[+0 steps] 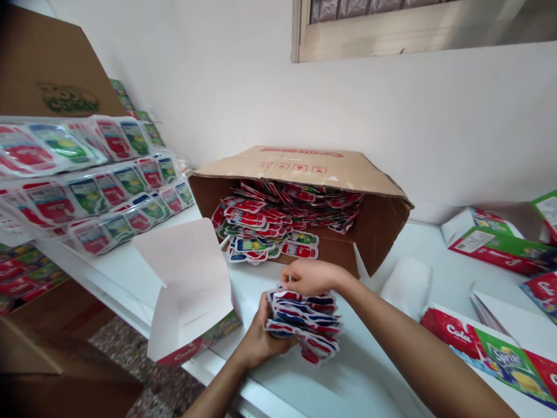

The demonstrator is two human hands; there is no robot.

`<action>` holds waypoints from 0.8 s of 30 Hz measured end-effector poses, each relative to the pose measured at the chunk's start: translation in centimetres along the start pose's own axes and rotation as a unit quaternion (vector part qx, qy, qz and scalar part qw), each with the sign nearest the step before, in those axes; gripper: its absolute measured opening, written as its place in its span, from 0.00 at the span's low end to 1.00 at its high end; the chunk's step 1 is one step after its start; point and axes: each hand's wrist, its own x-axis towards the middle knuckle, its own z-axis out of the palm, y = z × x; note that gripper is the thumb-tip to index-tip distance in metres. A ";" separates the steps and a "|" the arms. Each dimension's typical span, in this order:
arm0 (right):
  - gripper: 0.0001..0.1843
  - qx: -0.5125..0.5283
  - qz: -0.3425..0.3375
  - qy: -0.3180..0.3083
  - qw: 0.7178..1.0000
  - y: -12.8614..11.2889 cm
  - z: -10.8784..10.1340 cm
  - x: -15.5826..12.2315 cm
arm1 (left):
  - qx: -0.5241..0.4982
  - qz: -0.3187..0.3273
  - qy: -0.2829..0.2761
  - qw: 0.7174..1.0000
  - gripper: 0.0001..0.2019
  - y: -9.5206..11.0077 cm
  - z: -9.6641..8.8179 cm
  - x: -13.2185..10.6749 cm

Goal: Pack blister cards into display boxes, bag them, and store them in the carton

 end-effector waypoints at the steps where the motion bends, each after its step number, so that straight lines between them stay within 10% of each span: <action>1: 0.09 0.016 -0.007 -0.009 1.000 0.3 0.1 -0.2 | -0.005 -0.001 0.007 1.000 0.49 -0.1 0.0 0.0; 10: 0.39 -0.032 0.179 0.164 0.970 8.4 2.4 2.8 | -0.045 -0.002 -0.043 0.998 0.35 1.0 -0.1 0.0; 13: 0.35 -0.073 0.181 0.156 0.968 9.6 4.1 3.6 | -0.049 0.000 -0.042 0.998 0.36 1.1 -0.1 -0.1; 18: 0.19 -0.136 0.183 0.125 0.965 8.3 3.8 1.0 | -0.033 0.007 -0.042 0.999 0.35 1.0 -0.1 -0.1; 24: 0.15 -0.147 0.158 0.036 0.976 3.7 -2.1 -1.4 | -0.021 0.003 -0.042 0.999 0.34 0.0 -0.2 0.1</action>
